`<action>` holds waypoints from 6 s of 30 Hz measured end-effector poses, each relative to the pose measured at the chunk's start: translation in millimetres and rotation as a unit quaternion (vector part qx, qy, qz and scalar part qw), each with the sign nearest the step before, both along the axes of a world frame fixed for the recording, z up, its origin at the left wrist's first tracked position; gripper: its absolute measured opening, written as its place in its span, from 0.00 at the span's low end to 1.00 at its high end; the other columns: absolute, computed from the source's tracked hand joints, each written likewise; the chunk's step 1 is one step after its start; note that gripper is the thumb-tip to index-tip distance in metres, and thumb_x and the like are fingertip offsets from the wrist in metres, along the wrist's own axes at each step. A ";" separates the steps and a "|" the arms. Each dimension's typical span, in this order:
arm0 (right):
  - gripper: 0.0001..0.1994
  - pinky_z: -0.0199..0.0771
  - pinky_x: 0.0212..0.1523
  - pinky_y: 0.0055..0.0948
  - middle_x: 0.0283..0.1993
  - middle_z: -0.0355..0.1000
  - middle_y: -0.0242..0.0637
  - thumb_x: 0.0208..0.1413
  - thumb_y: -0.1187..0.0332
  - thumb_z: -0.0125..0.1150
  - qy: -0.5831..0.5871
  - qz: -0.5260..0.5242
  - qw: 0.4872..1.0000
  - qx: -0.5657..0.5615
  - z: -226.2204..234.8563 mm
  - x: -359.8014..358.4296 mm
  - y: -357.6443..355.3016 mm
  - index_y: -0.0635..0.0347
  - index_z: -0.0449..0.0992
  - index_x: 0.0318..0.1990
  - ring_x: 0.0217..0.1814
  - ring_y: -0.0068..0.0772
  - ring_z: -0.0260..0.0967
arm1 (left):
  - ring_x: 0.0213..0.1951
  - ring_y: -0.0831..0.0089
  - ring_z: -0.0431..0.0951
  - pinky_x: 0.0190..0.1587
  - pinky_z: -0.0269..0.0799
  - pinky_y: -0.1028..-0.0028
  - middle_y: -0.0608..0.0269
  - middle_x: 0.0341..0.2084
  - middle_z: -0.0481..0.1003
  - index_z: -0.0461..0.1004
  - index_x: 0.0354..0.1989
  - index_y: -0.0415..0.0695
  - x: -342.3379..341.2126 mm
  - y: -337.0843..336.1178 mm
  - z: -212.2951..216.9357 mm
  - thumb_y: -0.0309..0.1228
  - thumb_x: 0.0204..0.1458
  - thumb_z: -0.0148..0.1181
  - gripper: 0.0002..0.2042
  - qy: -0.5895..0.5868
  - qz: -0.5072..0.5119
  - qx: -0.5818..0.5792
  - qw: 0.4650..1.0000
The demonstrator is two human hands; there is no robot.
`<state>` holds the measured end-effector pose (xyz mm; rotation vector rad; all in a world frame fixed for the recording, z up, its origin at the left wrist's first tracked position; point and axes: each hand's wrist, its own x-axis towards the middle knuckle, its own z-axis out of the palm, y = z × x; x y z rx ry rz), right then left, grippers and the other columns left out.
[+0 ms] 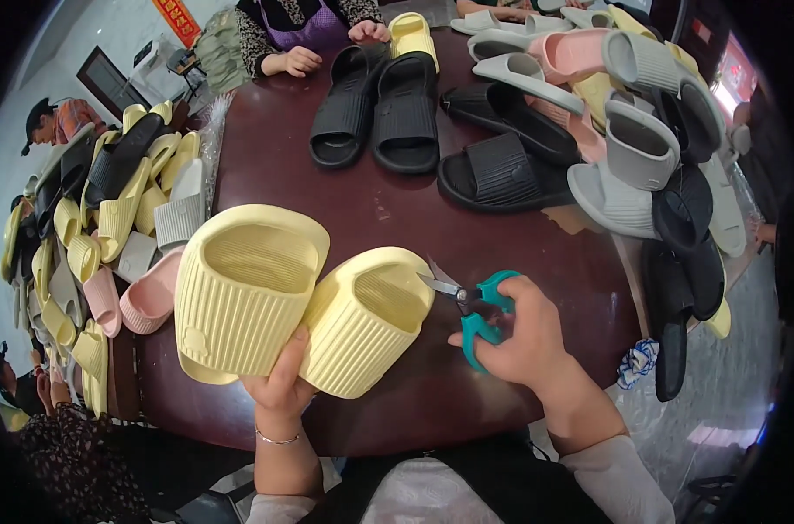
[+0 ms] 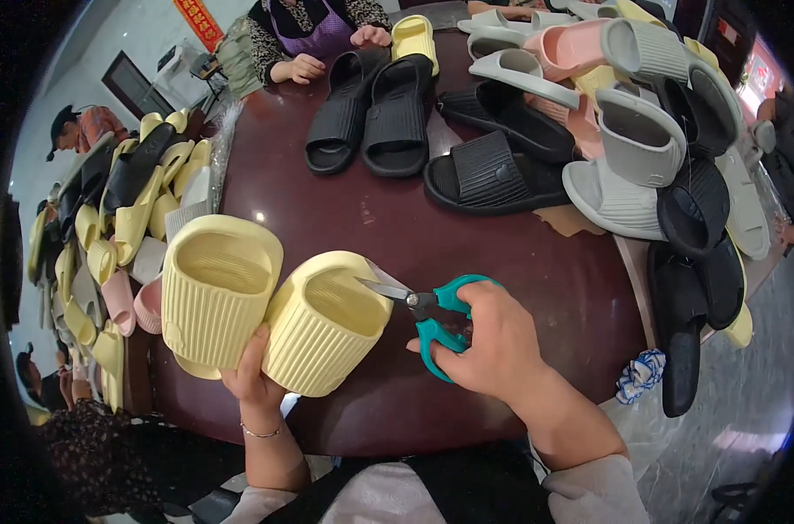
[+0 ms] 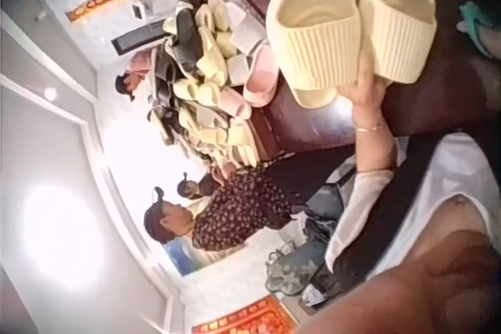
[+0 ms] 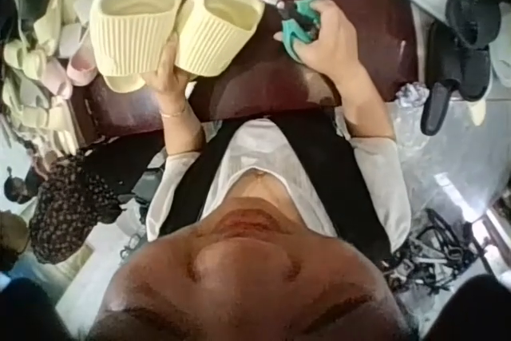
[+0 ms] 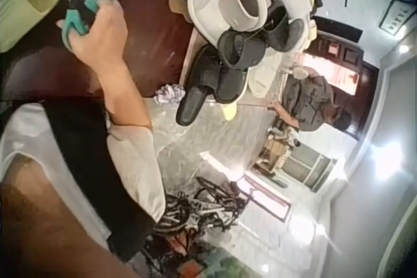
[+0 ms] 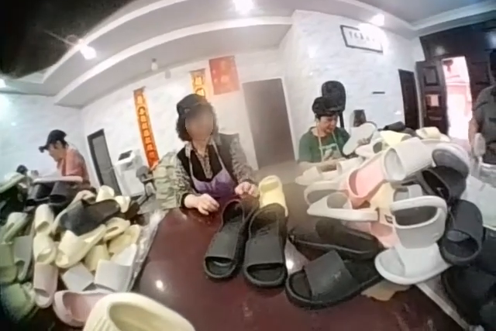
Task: Trim excess material and loose threads from newly manufactured slippers using scissors.
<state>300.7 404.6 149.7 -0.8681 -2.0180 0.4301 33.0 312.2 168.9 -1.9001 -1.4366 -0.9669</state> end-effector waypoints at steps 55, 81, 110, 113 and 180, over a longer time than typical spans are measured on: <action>0.31 0.74 0.30 0.29 0.34 0.70 0.41 0.29 0.68 0.77 0.064 0.050 0.989 -0.125 16.9 11.5 -3.0 0.62 0.62 0.41 0.32 0.32 0.71 | 0.39 0.58 0.77 0.46 0.71 0.61 0.55 0.34 0.77 0.78 0.30 0.46 11.2 -2.5 7.4 0.22 0.37 0.62 0.09 -0.038 -0.152 -0.110 0.981; 0.27 0.70 0.22 0.23 0.25 0.71 0.36 0.33 0.59 0.76 0.070 0.080 0.981 -0.165 21.7 10.9 -7.4 0.61 0.65 0.35 0.22 0.26 0.70 | 0.40 0.60 0.76 0.49 0.69 0.62 0.57 0.36 0.77 0.78 0.30 0.48 18.5 -8.3 3.5 0.22 0.36 0.64 0.11 -0.087 -0.171 -0.130 0.973; 0.37 0.70 0.35 0.28 0.36 0.71 0.37 0.24 0.67 0.80 0.021 0.061 0.973 -0.222 29.1 12.5 -8.3 0.59 0.60 0.43 0.34 0.26 0.69 | 0.38 0.55 0.77 0.43 0.72 0.63 0.50 0.35 0.76 0.73 0.36 0.43 -5.4 -8.7 1.1 0.26 0.42 0.62 0.11 -0.039 -0.061 -0.050 0.996; 0.31 0.71 0.28 0.29 0.31 0.71 0.39 0.29 0.62 0.78 -0.011 0.017 0.992 -0.128 21.6 13.5 -9.4 0.61 0.62 0.39 0.28 0.33 0.71 | 0.38 0.54 0.77 0.43 0.72 0.62 0.48 0.36 0.75 0.73 0.38 0.42 -8.3 -11.5 -0.3 0.26 0.43 0.62 0.12 -0.061 -0.044 -0.037 0.996; 0.20 0.68 0.41 0.22 0.36 0.69 0.38 0.45 0.82 0.61 0.100 0.151 0.909 -0.375 -27.5 -96.5 -42.4 0.61 0.57 0.41 0.38 0.22 0.67 | 0.46 0.63 0.75 0.46 0.75 0.67 0.54 0.48 0.71 0.61 0.58 0.48 -1.4 -26.5 -25.0 0.41 0.53 0.53 0.25 -0.817 -0.321 -0.104 0.467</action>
